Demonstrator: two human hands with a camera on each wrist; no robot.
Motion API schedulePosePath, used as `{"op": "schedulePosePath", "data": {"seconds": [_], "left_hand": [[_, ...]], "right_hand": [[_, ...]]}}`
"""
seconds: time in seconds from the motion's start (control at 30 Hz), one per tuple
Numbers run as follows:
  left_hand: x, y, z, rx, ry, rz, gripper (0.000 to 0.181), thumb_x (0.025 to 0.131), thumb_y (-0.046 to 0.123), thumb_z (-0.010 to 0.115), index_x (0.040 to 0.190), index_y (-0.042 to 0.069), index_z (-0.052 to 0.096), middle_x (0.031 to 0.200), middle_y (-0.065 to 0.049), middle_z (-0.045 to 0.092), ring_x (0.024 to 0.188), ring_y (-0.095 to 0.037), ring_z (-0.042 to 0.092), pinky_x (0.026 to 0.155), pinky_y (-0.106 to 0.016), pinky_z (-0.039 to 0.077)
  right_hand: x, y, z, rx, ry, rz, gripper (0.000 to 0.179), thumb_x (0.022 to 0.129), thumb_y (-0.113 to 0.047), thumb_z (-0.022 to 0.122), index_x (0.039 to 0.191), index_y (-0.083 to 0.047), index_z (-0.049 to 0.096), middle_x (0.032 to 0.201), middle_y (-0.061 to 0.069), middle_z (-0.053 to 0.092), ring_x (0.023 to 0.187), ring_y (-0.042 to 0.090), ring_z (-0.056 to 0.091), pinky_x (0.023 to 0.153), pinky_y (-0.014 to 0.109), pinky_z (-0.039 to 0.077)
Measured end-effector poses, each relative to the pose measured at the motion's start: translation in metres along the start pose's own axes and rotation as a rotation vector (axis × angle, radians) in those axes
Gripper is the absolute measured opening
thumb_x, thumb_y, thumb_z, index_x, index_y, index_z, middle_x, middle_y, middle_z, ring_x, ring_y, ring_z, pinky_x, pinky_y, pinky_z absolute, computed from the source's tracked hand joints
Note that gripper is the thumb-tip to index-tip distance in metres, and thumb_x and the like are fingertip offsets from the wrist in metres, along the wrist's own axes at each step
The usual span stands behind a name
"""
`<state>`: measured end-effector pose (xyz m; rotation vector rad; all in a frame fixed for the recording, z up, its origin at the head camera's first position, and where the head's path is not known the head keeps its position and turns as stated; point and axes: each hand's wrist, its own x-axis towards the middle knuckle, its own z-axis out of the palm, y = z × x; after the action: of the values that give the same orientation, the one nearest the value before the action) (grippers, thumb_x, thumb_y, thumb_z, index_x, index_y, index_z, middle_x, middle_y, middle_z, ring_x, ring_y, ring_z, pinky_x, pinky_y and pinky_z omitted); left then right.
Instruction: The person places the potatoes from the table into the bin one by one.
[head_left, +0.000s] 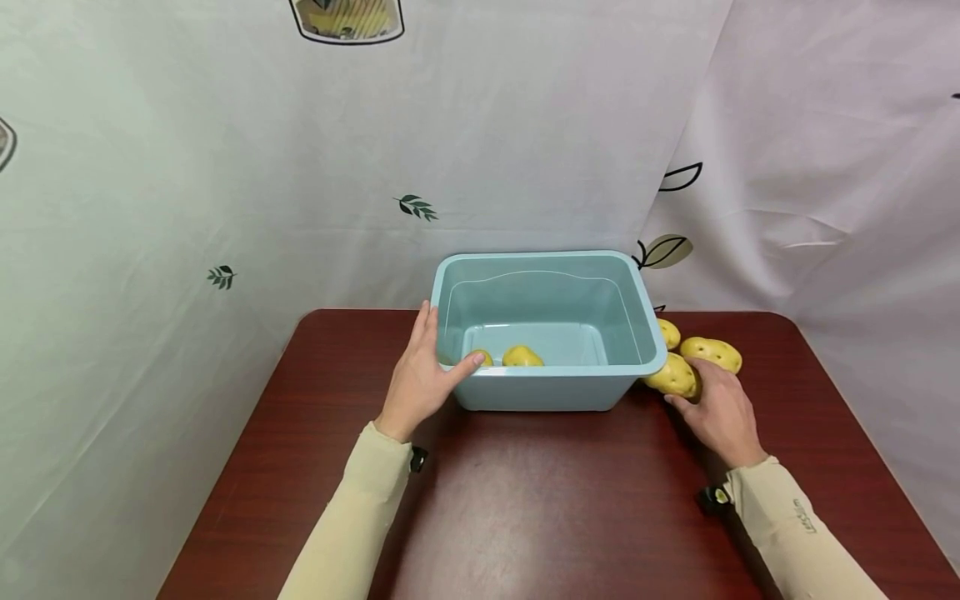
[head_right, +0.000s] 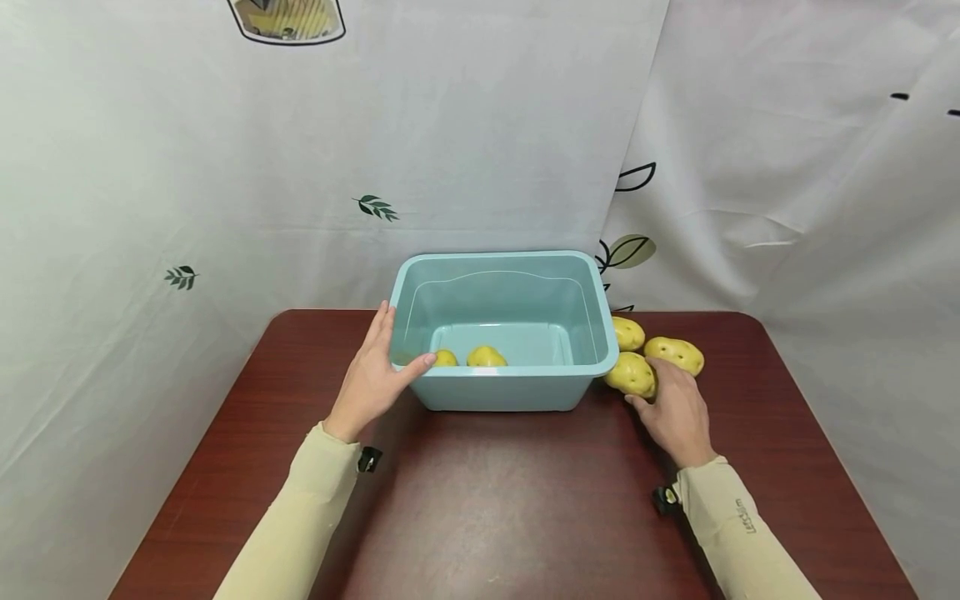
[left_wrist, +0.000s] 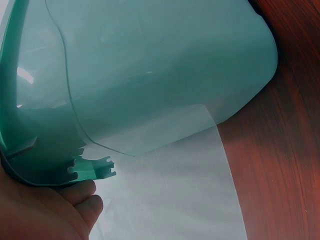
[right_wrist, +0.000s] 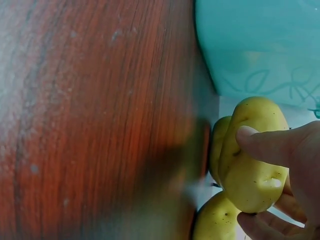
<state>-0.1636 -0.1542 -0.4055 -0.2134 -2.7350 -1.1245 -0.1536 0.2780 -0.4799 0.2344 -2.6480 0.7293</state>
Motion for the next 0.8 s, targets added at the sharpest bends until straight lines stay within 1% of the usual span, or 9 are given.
{"op": "schedulePosePath", "data": {"seconds": [0.33, 0.6, 0.8], "left_hand": [[0.0003, 0.0006, -0.0003, -0.004, 0.0, -0.002, 0.108, 0.086, 0.069, 0.064, 0.161, 0.007, 0.018, 0.169, 0.0, 0.005, 0.15, -0.024, 0.026, 0.11, -0.053, 0.036], [0.0007, -0.0007, 0.0007, -0.011, 0.004, 0.0, 0.107, 0.086, 0.067, 0.066, 0.161, 0.007, 0.018, 0.169, 0.0, 0.005, 0.15, -0.024, 0.027, 0.111, -0.053, 0.036], [0.0009, -0.0011, 0.0008, -0.012, 0.005, -0.001, 0.109, 0.085, 0.071, 0.064, 0.161, 0.008, 0.018, 0.169, 0.001, 0.005, 0.149, -0.024, 0.027, 0.11, -0.053, 0.036]], "right_hand": [[0.0, -0.0024, -0.0026, -0.002, 0.039, 0.014, 0.067, 0.07, -0.006, 0.089, 0.127, 0.008, 0.057, 0.125, 0.033, 0.058, 0.115, 0.051, 0.05, 0.096, 0.062, 0.037], [0.0022, -0.006, -0.0062, -0.006, 0.051, 0.02, 0.067, 0.069, -0.007, 0.09, 0.126, 0.007, 0.058, 0.123, 0.032, 0.059, 0.112, 0.051, 0.051, 0.095, 0.062, 0.037], [0.0033, -0.0084, -0.0093, -0.01, 0.065, 0.023, 0.068, 0.069, -0.007, 0.09, 0.127, 0.008, 0.058, 0.123, 0.032, 0.059, 0.109, 0.051, 0.051, 0.092, 0.063, 0.038]]}}
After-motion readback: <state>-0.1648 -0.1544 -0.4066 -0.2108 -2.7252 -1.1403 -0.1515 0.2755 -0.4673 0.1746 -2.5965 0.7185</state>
